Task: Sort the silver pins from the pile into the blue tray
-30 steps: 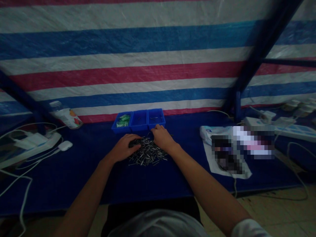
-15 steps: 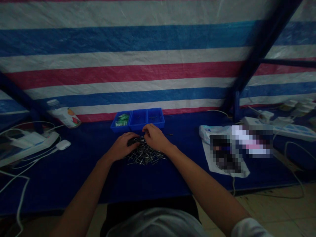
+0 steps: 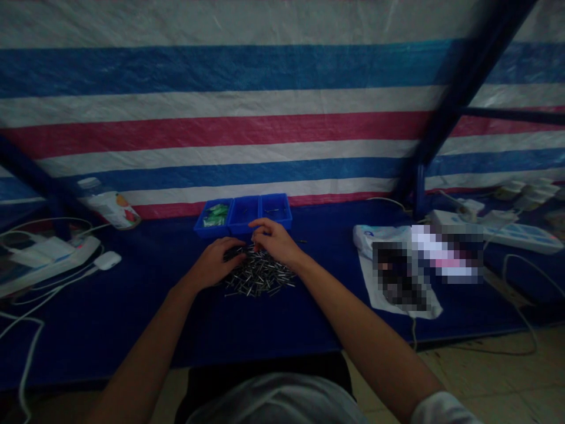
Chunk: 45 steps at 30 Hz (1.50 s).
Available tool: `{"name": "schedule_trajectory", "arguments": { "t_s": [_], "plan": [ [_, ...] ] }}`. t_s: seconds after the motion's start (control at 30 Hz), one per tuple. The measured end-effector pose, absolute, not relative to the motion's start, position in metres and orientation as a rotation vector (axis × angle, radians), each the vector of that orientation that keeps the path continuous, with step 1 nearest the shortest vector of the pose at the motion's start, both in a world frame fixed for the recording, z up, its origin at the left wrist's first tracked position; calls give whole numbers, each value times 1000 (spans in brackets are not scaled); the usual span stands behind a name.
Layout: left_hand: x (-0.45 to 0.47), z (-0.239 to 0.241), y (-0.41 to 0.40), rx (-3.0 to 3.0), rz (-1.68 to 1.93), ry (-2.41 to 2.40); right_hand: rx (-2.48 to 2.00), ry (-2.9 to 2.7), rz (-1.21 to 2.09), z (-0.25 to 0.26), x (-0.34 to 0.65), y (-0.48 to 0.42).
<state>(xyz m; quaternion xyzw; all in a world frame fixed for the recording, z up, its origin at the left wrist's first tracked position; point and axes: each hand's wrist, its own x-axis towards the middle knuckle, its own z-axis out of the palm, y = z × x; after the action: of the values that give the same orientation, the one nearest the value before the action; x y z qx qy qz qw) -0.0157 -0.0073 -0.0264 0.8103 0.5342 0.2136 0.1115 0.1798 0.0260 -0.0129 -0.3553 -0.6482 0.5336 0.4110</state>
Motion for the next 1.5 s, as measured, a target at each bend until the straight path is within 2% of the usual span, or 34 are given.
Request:
{"name": "schedule_trajectory", "arguments": {
  "t_s": [0.23,0.87,1.23,1.5],
  "plan": [
    [-18,-28,-6,2387,656,1579,-819,-1403,1556,-5,182,22],
    [-18,-24,-9,2384,687,1579,-610,-855,1856,3,194,27],
    [-21,-25,-8,2373,713,1567,-989,-765,1641,-9,192,41],
    [-21,-25,-7,2420,757,1527,-1128,-1160,1547,-7,191,35]
  ]
}}
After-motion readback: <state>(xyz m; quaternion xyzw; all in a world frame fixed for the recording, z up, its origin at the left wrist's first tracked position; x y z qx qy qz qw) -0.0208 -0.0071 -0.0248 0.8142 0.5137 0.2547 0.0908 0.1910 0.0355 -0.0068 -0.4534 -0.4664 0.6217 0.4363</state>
